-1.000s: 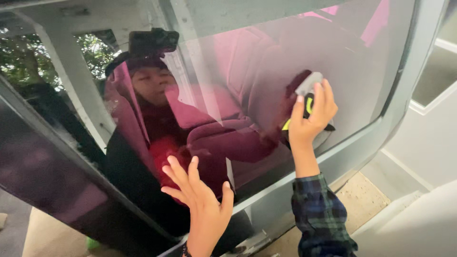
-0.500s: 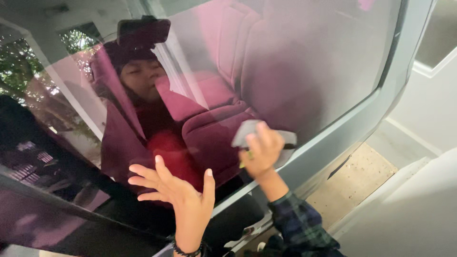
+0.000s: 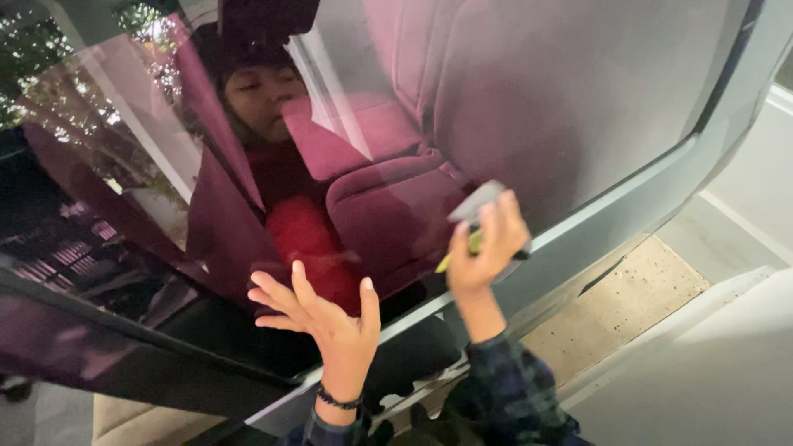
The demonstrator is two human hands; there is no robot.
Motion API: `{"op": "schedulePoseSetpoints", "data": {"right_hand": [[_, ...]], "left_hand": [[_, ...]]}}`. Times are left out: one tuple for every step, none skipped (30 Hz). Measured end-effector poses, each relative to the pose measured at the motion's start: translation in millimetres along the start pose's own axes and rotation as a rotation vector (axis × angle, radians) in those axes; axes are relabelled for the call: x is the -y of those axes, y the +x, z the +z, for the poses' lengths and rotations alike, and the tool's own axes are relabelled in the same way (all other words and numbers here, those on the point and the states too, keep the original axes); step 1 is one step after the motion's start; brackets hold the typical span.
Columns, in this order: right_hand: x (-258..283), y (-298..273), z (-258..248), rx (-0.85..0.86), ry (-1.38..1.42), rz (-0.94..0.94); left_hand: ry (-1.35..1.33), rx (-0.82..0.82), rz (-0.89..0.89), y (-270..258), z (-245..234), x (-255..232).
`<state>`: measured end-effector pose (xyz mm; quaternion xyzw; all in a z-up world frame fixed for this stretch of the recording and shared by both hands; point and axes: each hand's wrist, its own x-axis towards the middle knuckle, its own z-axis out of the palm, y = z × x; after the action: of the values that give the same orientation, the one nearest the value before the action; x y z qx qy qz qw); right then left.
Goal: The person cleans the interior and exterior surfaces of a car door using a grey microfiber cloth. They wipe the door panel, the window frame, and the glass on both sides of the door.
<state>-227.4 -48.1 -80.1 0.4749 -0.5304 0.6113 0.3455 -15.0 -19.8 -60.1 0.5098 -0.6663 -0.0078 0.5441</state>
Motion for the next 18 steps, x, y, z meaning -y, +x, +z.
{"op": "schedulePoseSetpoints", "data": {"right_hand": [[16, -6, 0, 0.035, 0.044, -0.025], [30, -12, 0, 0.058, 0.064, -0.056], [43, -16, -1, 0.081, 0.082, -0.086], [52, -18, 0, 0.104, 0.1, -0.116], [58, -18, 1, 0.116, 0.127, -0.134], [61, -18, 3, 0.128, 0.154, -0.152], [64, -18, 4, 0.138, 0.176, -0.168], [62, -17, 4, 0.146, 0.184, -0.181], [56, -14, 5, 0.148, 0.191, -0.199], [49, -11, 6, 0.15, 0.197, -0.217], [42, -8, 5, 0.161, 0.183, -0.237], [34, -6, 2, 0.172, 0.168, -0.257], [22, 0, 3, 0.172, 0.149, -0.286], [12, 5, 6, 0.121, 0.121, -0.262], [4, 7, 6, 0.082, 0.097, -0.234], [-10, 14, 8, 0.059, 0.074, -0.178], [-24, 19, 8, 0.047, 0.051, -0.114], [-37, 23, 8, 0.013, 0.012, -0.066]], "left_hand": [[0.006, -0.007, 0.013, -1, 3, 3], [0.012, -0.014, 0.026, -2, 5, 5], [0.018, -0.02, 0.04, -3, 5, 6], [0.008, -0.005, 0.034, -4, 4, 7], [-0.002, 0.014, 0.027, -5, 2, 8], [-0.011, 0.032, 0.019, -6, 1, 8], [-0.013, 0.049, 0.018, -6, -1, 9], [-0.015, 0.066, 0.016, -7, -3, 10], [-0.021, 0.078, 0.018, -6, -3, 12], [-0.029, 0.085, 0.02, -6, -3, 13], [-0.033, 0.094, 0.021, -6, -4, 13], [-0.036, 0.103, 0.022, -7, -6, 14], [-0.037, 0.108, 0.04, -5, -5, 14], [-0.037, 0.113, 0.059, -6, -8, 13], [-0.031, 0.123, 0.066, -8, -13, 12], [-0.026, 0.143, 0.068, -6, -14, 13], [-0.014, 0.173, 0.062, -4, -17, 16], [-0.002, 0.204, 0.057, -5, -21, 18]]}}
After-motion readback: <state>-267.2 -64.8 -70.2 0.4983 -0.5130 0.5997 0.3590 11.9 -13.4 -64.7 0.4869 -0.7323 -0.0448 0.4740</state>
